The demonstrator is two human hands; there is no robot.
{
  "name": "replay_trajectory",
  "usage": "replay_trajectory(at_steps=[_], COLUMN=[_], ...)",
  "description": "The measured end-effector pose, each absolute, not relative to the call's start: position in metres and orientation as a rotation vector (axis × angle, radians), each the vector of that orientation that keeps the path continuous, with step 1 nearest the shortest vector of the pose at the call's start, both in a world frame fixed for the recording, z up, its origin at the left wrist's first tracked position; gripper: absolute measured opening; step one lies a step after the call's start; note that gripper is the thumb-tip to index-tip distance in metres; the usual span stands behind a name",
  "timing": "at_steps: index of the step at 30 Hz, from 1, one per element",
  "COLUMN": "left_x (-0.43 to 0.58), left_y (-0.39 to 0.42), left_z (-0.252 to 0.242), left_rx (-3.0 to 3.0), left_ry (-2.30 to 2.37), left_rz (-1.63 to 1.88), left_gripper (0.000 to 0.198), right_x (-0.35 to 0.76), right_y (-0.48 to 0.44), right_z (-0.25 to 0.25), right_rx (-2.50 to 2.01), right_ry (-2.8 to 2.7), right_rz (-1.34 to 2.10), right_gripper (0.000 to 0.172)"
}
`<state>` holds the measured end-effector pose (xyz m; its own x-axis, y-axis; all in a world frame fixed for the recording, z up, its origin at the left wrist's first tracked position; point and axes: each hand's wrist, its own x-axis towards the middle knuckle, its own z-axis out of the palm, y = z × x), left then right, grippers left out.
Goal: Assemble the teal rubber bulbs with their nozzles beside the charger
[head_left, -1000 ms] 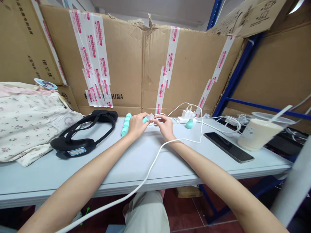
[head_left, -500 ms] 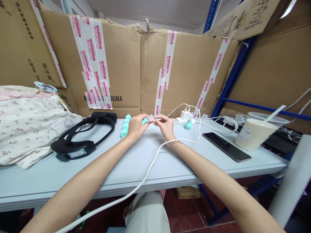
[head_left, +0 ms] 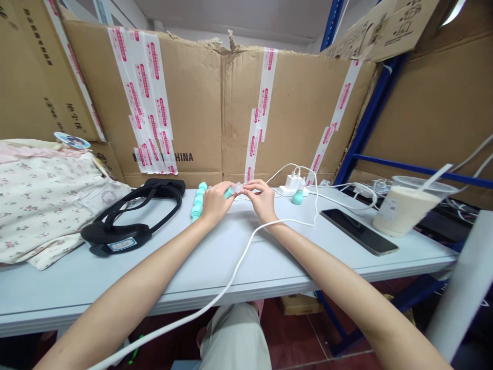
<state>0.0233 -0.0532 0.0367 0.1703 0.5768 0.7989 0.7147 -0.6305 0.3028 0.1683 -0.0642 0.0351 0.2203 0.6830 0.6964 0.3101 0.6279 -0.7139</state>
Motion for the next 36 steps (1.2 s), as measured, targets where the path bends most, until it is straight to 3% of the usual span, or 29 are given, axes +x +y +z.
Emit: replay_trajectory(at_steps=[36], left_x=[0.0222], left_y=[-0.0517], left_z=[0.037], left_rx=[-2.298], left_ry=[-1.196], left_rz=[-1.387], left_gripper=[0.019], right_x=[0.1687], right_y=[-0.0576], right_z=[0.0274], right_rx=[-0.868], right_ry=[-1.305], right_rz=[0.358], right_gripper=[0.016])
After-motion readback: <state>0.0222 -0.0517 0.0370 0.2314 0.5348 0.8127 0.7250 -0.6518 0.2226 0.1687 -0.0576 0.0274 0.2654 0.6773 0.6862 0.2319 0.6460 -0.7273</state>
